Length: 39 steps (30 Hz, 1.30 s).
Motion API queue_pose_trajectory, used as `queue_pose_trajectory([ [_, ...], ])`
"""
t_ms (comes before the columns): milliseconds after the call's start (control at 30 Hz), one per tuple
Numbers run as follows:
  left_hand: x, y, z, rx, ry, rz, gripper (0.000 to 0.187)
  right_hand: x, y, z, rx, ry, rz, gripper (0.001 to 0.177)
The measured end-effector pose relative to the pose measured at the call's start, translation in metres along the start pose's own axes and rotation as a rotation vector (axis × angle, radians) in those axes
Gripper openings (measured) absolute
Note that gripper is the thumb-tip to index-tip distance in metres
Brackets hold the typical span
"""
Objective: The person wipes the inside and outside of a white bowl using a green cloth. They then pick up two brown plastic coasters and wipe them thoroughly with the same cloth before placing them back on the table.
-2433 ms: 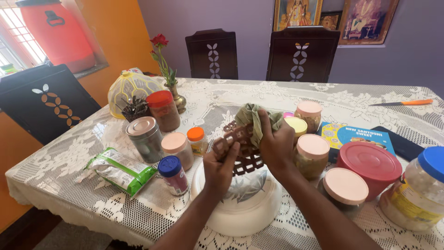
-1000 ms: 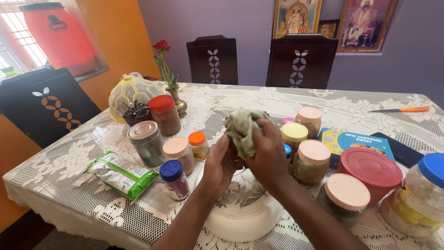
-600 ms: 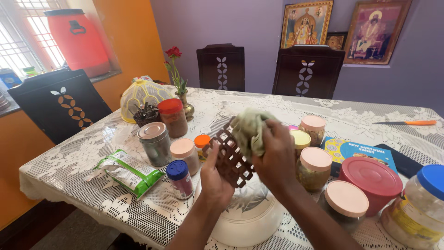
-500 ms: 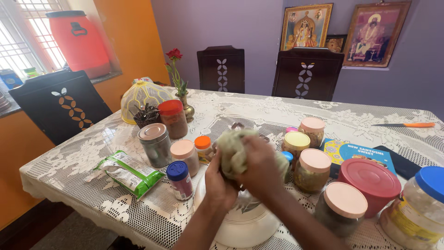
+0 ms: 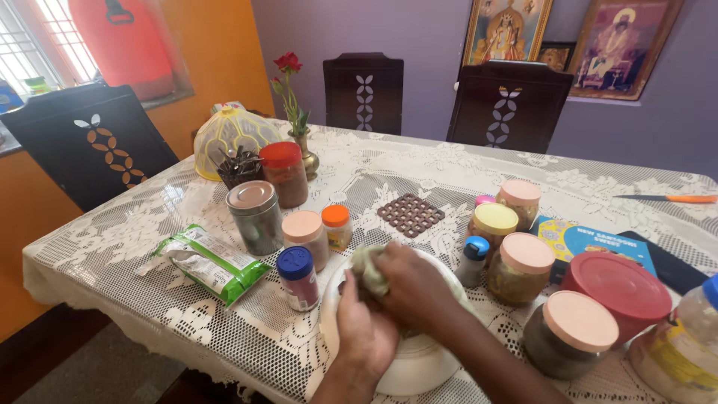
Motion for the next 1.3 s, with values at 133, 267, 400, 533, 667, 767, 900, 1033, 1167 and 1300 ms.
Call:
queue_pose_trajectory([
  [133,-0.001,-0.003,-0.003,-0.012,-0.008,-0.054,0.062,0.017,-0.003,0.032,-0.223,-0.252,0.027,0.03],
  [267,0.018,0.017,-0.004,-0.038,0.015,0.079,0.057,0.005,-0.003,0.006,0.027,-0.157,0.005,0.026],
  [400,0.021,0.019,-0.006,-0.225,-0.022,-0.417,0.052,-0.016,0.003,-0.024,0.202,0.004,-0.021,0.035],
  [533,0.012,0.01,-0.003,-0.084,-0.068,-0.073,0.056,0.013,-0.003,0.008,-0.084,-0.094,0.002,0.033],
  [667,0.007,0.004,-0.003,-0.061,-0.091,-0.078,0.058,0.025,-0.004,0.033,-0.26,-0.169,0.017,0.026],
  [767,0.013,0.01,-0.005,-0.068,-0.094,-0.046,0.058,0.011,-0.005,0.016,-0.018,-0.249,-0.094,0.028],
  [900,0.013,0.014,-0.004,-0.123,0.004,-0.124,0.056,-0.01,0.002,-0.022,0.18,-0.014,-0.047,0.039],
  [1033,0.006,0.007,-0.003,-0.063,-0.064,-0.063,0.056,0.009,0.0,0.012,-0.091,-0.156,-0.05,0.048],
  [1167,0.004,0.003,-0.002,-0.064,-0.114,-0.1,0.055,0.023,-0.003,0.045,-0.358,-0.195,0.007,0.028],
  [1300,0.012,0.008,-0.003,-0.022,-0.051,-0.032,0.052,0.012,0.003,0.015,-0.014,-0.098,0.126,0.039],
])
Point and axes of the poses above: each hand's wrist, its own x-axis towards the middle knuckle, its own y-axis out of the back of the hand, z = x × y, the point moved 3 cm from there along x, towards the middle knuckle, and after that the axes turned 11 degrees about z, right-handed, at the moved point
